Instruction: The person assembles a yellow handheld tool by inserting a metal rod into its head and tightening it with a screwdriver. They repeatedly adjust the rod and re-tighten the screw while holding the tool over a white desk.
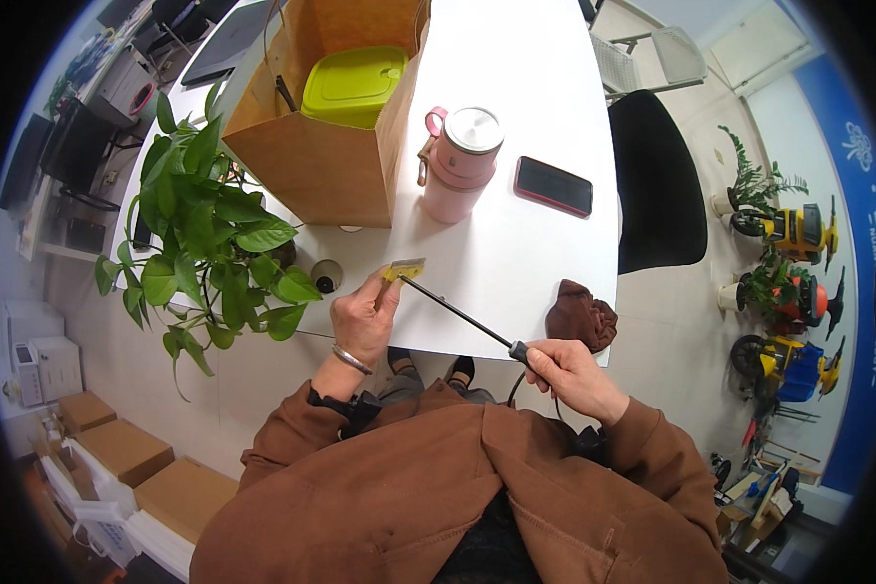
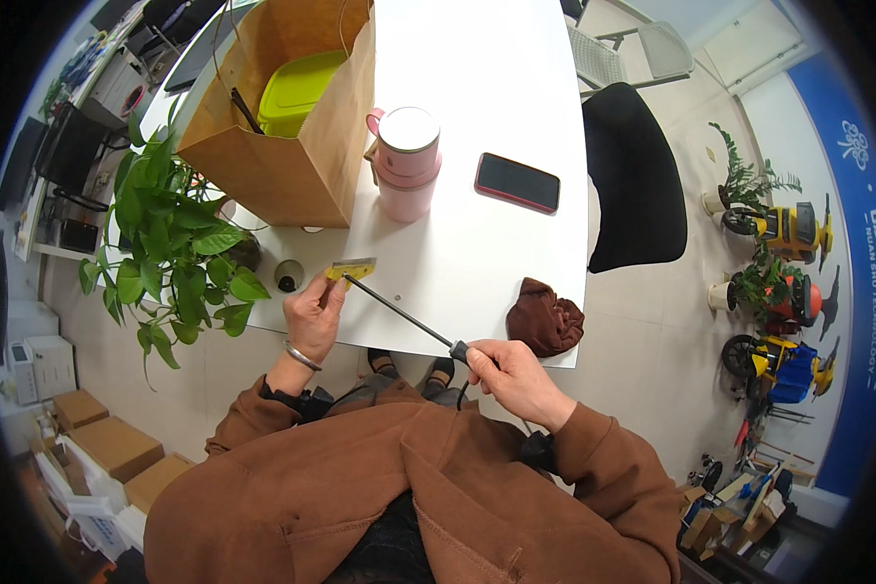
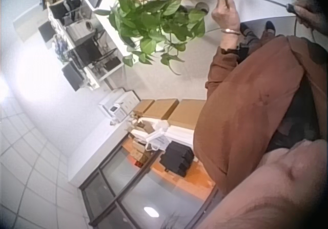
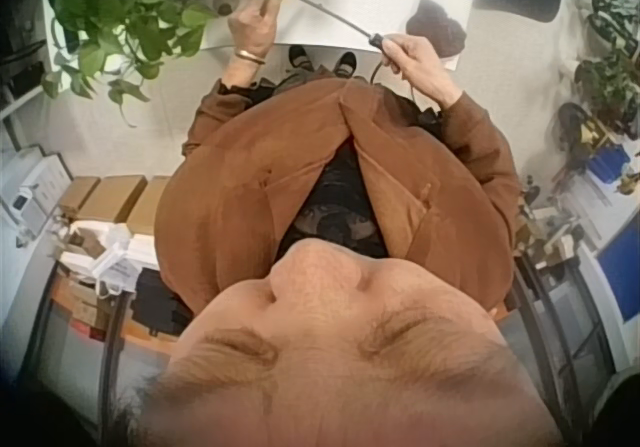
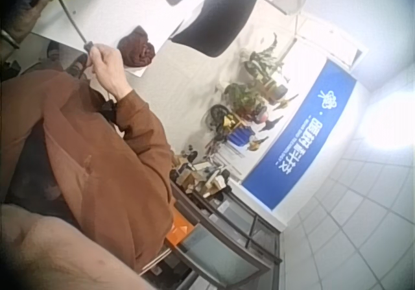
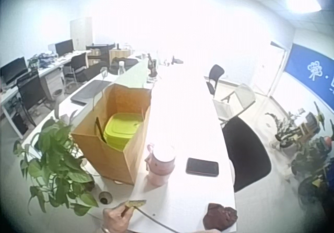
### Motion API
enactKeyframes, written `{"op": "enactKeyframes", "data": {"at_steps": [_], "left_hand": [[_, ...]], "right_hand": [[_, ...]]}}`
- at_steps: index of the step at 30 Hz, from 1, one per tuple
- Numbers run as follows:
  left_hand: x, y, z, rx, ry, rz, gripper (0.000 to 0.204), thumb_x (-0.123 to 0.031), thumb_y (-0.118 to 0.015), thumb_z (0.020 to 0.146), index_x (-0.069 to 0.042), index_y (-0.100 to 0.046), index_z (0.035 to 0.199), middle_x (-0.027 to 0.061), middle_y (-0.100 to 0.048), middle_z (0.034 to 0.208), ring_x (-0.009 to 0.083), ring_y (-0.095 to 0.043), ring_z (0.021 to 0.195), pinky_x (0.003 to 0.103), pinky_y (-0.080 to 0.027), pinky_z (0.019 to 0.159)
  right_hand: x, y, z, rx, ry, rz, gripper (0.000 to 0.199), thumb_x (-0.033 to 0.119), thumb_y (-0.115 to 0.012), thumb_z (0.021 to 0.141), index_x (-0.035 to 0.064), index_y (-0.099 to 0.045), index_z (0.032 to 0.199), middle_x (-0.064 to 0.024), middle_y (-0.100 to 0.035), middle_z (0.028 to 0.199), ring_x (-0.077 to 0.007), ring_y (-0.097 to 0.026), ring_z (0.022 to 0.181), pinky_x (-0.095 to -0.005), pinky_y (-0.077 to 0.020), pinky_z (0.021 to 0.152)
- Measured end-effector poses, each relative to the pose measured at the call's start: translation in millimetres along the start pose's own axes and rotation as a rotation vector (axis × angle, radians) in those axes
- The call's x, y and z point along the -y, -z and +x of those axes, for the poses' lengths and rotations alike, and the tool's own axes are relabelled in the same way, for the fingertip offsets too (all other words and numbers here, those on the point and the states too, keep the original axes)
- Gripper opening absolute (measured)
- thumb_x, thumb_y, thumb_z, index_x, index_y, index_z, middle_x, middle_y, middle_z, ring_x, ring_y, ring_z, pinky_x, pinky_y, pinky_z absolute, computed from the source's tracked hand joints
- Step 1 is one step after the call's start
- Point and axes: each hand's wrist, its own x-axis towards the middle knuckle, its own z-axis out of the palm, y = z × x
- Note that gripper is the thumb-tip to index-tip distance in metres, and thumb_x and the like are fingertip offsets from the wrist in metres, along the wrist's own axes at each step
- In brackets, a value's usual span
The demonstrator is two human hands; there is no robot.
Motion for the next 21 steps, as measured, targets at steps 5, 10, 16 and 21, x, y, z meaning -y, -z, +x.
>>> {"op": "enactKeyframes", "data": {"at_steps": [5,10,16,21], "left_hand": [[-3,1,2,-0.021,-0.108,0.089,0.022,-0.018,-0.069,0.090,-0.006,-0.070,0.109,0.0147,-0.070,0.078,0.0287,-0.067,0.061,0.035,-0.052,0.055],[-8,2,7,-0.100,-0.291,0.128,0.024,-0.009,-0.069,0.089,-0.005,-0.069,0.112,0.0139,-0.069,0.080,0.0253,-0.064,0.059,0.032,-0.050,0.055],[-14,4,2,-0.098,-0.232,0.084,0.026,-0.009,-0.071,0.086,-0.007,-0.069,0.112,0.0141,-0.071,0.085,0.0288,-0.068,0.065,0.034,-0.053,0.056],[-14,1,2,-0.109,-0.122,-0.012,0.027,-0.010,-0.071,0.087,-0.006,-0.070,0.113,0.0159,-0.071,0.083,0.0289,-0.068,0.064,0.034,-0.053,0.056]], "right_hand": [[-4,3,-6,0.106,-0.129,0.317,0.019,0.020,-0.057,0.099,0.0021,-0.062,0.102,0.0018,-0.057,0.072,-0.0033,-0.049,0.059,-0.0184,-0.0369,0.048],[-19,-1,-3,0.099,-0.092,0.428,0.023,0.017,-0.062,0.096,0.0011,-0.060,0.112,0.0017,-0.058,0.076,-0.0036,-0.049,0.060,-0.0188,-0.0368,0.049],[-38,-7,-1,0.165,-0.071,0.540,0.028,0.019,-0.062,0.098,0.0012,-0.058,0.119,0.0002,-0.059,0.083,-0.0050,-0.051,0.065,-0.0194,-0.0400,0.051],[-38,-6,1,0.265,-0.121,0.707,0.030,0.022,-0.060,0.099,0.0024,-0.061,0.121,-0.0010,-0.058,0.082,-0.0076,-0.054,0.067,-0.0189,-0.0466,0.052]]}}
